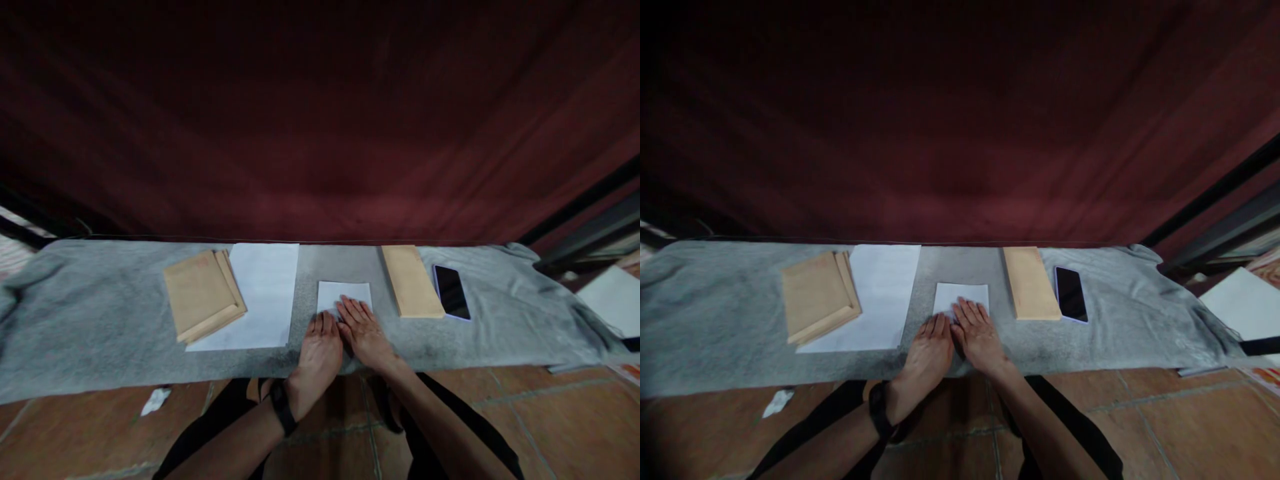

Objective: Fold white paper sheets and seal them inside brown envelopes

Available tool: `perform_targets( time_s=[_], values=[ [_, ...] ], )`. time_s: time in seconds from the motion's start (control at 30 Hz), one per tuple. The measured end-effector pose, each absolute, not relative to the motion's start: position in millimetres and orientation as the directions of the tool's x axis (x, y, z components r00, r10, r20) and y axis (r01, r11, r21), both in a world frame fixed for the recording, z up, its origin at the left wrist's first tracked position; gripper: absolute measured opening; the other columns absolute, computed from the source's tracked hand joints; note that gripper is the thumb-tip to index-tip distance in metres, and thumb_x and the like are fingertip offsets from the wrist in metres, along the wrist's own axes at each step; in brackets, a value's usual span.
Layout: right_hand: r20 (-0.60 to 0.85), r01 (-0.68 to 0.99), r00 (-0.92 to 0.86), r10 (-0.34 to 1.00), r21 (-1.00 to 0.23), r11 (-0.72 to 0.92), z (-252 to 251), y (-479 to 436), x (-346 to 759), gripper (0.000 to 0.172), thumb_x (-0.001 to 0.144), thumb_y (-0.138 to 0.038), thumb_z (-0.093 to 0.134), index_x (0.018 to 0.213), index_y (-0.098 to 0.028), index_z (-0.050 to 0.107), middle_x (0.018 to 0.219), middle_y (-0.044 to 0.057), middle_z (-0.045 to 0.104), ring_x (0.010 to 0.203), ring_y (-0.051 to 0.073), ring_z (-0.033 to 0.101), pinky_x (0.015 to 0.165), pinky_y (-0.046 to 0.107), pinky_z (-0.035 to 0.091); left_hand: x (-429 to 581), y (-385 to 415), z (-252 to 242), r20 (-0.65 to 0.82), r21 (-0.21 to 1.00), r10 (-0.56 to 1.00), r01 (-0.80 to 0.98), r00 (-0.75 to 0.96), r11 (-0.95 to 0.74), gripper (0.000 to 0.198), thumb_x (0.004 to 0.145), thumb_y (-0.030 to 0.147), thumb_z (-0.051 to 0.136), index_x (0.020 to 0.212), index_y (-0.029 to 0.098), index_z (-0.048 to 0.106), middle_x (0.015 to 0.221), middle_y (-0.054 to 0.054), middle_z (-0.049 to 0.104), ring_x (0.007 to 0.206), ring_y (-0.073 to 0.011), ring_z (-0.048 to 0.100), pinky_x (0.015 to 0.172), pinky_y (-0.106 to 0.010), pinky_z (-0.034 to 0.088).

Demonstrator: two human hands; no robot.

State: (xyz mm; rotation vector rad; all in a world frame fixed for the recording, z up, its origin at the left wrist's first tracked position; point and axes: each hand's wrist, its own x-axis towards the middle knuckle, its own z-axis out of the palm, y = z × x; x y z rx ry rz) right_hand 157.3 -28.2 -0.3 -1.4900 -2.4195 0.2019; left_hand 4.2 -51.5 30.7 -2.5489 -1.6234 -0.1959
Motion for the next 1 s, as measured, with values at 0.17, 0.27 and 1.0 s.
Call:
perform_targets(
  time_s=[0.17, 0.27, 1.0],
  values=[
    [0.163, 0.918, -0.307, 0.938, -0.210, 0.337, -6, -34, 170, 0.057, 0.105, -0.042, 0.031, 0.155, -0.014, 0.030, 0.160, 0.009, 0.031, 0.149, 0.021, 0.029, 0.123, 0.044, 0.022, 5, -41, 47, 0.110, 0.037, 0.922, 0.925, 0.371, -0.377, 0.029, 0.091, 0.012, 0.047, 0.109, 0.004, 0.068, 0.107, -0.019, 0.069, 0.096, -0.0281, 0.066, 0.088, -0.041, 0.050],
    [0.163, 0.937, -0.265, 0.950, -0.187, 0.294, -8, -36, 175, 0.060, 0.105, -0.045, 0.030, 0.156, -0.012, 0.028, 0.160, 0.010, 0.030, 0.149, 0.022, 0.028, 0.123, 0.045, 0.022, 6, -37, 49, 0.094, 0.037, 0.924, 0.926, 0.371, -0.376, 0.030, 0.092, 0.013, 0.046, 0.110, 0.003, 0.067, 0.108, -0.019, 0.069, 0.097, -0.0291, 0.066, 0.087, -0.042, 0.050],
    [0.144, 0.960, -0.259, 0.955, -0.068, 0.271, -15, -38, 190, 0.054, 0.104, -0.031, 0.026, 0.153, -0.010, 0.033, 0.161, 0.013, 0.030, 0.148, 0.025, 0.030, 0.120, 0.047, 0.022, 17, -4, -3, 0.202, 0.096, 0.914, 0.922, 0.352, -0.376, 0.062, 0.102, 0.045, 0.033, 0.154, 0.011, 0.031, 0.161, -0.015, 0.030, 0.151, -0.0254, 0.023, 0.123, -0.047, 0.016]
  ],
)
